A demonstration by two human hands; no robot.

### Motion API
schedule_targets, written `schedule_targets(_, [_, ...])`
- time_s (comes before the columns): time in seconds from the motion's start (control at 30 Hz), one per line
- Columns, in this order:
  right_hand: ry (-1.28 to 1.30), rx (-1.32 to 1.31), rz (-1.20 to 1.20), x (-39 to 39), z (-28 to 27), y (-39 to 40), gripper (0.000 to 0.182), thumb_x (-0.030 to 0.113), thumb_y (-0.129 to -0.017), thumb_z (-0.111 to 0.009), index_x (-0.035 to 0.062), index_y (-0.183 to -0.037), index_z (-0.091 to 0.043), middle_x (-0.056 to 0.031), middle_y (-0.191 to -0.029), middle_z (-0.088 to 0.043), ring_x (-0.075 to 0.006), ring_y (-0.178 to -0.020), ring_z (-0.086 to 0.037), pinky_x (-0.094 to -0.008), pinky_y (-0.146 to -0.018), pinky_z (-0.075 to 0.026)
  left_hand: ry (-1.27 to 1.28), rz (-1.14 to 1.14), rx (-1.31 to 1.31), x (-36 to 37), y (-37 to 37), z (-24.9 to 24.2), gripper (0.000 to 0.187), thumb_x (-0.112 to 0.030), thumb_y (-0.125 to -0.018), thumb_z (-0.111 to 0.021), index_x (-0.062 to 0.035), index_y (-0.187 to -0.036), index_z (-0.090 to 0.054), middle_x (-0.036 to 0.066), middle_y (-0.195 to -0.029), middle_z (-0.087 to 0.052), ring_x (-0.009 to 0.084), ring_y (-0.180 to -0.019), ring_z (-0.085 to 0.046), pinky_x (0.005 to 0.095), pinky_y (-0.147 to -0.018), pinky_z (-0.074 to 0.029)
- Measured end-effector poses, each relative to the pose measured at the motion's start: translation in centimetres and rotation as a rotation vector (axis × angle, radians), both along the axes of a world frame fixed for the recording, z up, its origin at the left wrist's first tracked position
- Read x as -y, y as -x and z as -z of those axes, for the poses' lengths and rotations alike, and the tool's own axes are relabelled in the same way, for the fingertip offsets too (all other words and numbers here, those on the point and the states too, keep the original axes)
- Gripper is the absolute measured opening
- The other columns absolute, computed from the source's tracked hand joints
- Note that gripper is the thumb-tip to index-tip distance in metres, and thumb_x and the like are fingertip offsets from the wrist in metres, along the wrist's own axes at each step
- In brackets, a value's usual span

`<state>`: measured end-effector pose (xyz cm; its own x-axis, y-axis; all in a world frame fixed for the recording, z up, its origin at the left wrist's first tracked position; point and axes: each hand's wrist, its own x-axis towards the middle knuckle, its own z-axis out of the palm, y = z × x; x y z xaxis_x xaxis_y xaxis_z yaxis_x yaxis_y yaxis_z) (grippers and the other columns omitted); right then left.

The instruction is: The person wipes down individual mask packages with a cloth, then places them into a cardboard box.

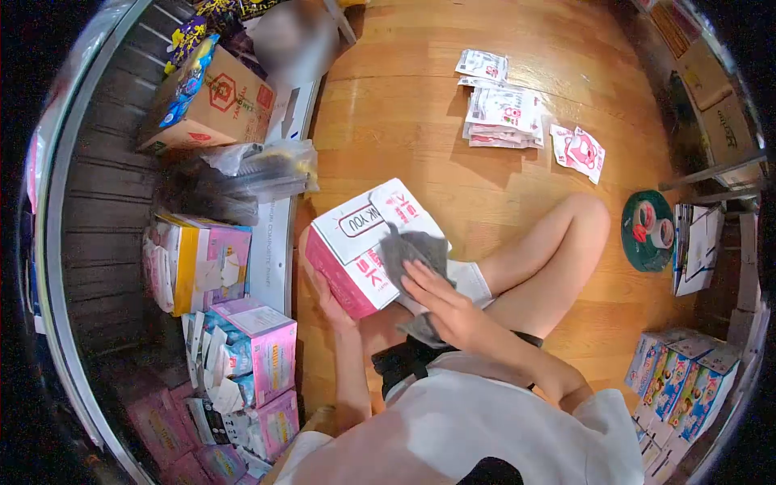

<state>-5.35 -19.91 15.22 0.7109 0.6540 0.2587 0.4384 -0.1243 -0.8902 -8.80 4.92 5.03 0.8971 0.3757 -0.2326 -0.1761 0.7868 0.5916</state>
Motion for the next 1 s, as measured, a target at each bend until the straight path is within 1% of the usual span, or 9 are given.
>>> schedule_targets(0.1, [0.05, -0.266, -0.134, 4.5, -1.5, -1.2, 0.061, -0.012, -0.077, -0.038, -0.0015, -0.137, -0.045, -0.0197, -0.142, -0.044, -0.0311, -0.134, -0.041, -0.0367, -0.112, -0.03, -0.004, -0.029, -0.048, -1.1, -0.2, -0.6, 0.053, -0.035, -0.1, -0.045, -0.0081, -0.144, -0.034, 0.011, -0.14, -0.047, 0.0282, -0.124, -0.05, 0.0445, -0.102, -0.044])
schedule_targets(0.33, [-0.202, -0.415, 0.563, 4.1, -0.4, -6.3, 0.05, -0.005, -0.085, -0.036, 0.0008, -0.131, -0.052, -0.019, -0.128, -0.058, -0.0225, -0.123, -0.051, -0.0341, -0.107, -0.034, -0.185, -0.012, 0.043, 1.0, -1.5, -2.6, 0.054, -0.031, -0.099, -0.05, -0.006, -0.143, -0.034, 0.01, -0.137, -0.048, 0.0243, -0.124, -0.049, 0.04, -0.105, -0.04])
schedule_targets(0.4, [-0.213, -0.341, 0.575, 0.7, 1.0, -6.6, 0.051, -0.006, -0.084, -0.035, -0.0009, -0.132, -0.051, -0.0209, -0.128, -0.057, -0.0261, -0.125, -0.05, -0.0361, -0.11, -0.031, -0.282, 0.013, 0.043, 3.2, -2.1, -3.9, 0.054, -0.031, -0.098, -0.051, -0.0041, -0.142, -0.035, 0.01, -0.135, -0.05, 0.0228, -0.123, -0.05, 0.0385, -0.105, -0.039])
schedule_targets(0.47, [-0.163, -0.071, 0.479, -3.2, 2.0, -5.8, 0.058, -0.008, -0.079, -0.035, -0.0008, -0.136, -0.047, -0.0236, -0.142, -0.043, -0.0348, -0.139, -0.031, -0.0406, -0.116, -0.019, -0.382, 0.035, 0.045, 4.2, -2.6, -4.2, 0.053, -0.03, -0.098, -0.051, -0.0024, -0.141, -0.036, 0.01, -0.131, -0.053, 0.0214, -0.121, -0.051, 0.0375, -0.104, -0.04])
schedule_targets(0.7, [-0.418, -0.253, 0.234, -1.3, -1.6, -4.7, 0.056, -0.008, -0.077, -0.034, -0.0014, -0.128, -0.055, -0.0183, -0.136, -0.052, -0.033, -0.139, -0.033, -0.0406, -0.116, -0.019, -0.455, 0.123, -0.079, 4.0, -5.4, -9.2, 0.037, -0.018, -0.097, -0.055, -0.0002, -0.129, -0.048, 0.01, -0.121, -0.059, 0.0161, -0.101, -0.061, 0.0275, -0.084, -0.05])
schedule_targets(0.73, [-0.406, -0.261, 0.217, -0.2, -1.2, -4.7, 0.055, -0.008, -0.077, -0.034, -0.0014, -0.127, -0.056, -0.0178, -0.134, -0.054, -0.0327, -0.139, -0.033, -0.0407, -0.116, -0.019, -0.694, 0.22, -0.124, 3.8, -6.1, -9.8, 0.034, -0.018, -0.097, -0.055, 0.0001, -0.125, -0.051, 0.009, -0.118, -0.06, 0.0153, -0.098, -0.061, 0.0274, -0.082, -0.05])
schedule_targets(0.77, [-0.388, -0.25, 0.316, 0.9, -0.6, -5.0, 0.051, -0.007, -0.078, -0.033, -0.0018, -0.12, -0.061, -0.0168, -0.124, -0.061, -0.032, -0.128, -0.048, -0.0408, -0.111, -0.03, -0.93, 0.316, -0.167, 3.6, -6.8, -10.3, 0.031, -0.018, -0.097, -0.056, 0.0004, -0.122, -0.054, 0.009, -0.114, -0.062, 0.0146, -0.096, -0.062, 0.0272, -0.081, -0.05])
schedule_targets(0.83, [-0.475, -0.593, 0.479, 4.0, 0.4, -5.8, 0.044, -0.006, -0.081, -0.033, -0.0027, -0.112, -0.064, -0.0157, -0.113, -0.066, -0.0285, -0.109, -0.061, -0.0403, -0.1, -0.043, -1.396, 0.481, -0.298, 5.3, -8.7, -13.7, 0.027, -0.019, -0.096, -0.057, 0.0025, -0.112, -0.061, 0.013, -0.101, -0.067, 0.0176, -0.088, -0.063, 0.0288, -0.079, -0.049])
schedule_targets(1.0, [-0.136, -0.167, 0.824, 9.3, 6.6, -9.6, 0.029, 0.003, -0.088, -0.042, -0.0038, -0.109, -0.061, -0.0176, -0.101, -0.066, -0.0283, -0.092, -0.064, -0.0373, -0.084, -0.049, -1.526, 0.663, 0.163, 8.9, -12.2, -7.5, 0.03, -0.01, -0.092, -0.054, 0.0001, -0.119, -0.058, 0.024, -0.104, -0.064, 0.0362, -0.093, -0.063, 0.038, -0.083, -0.049])
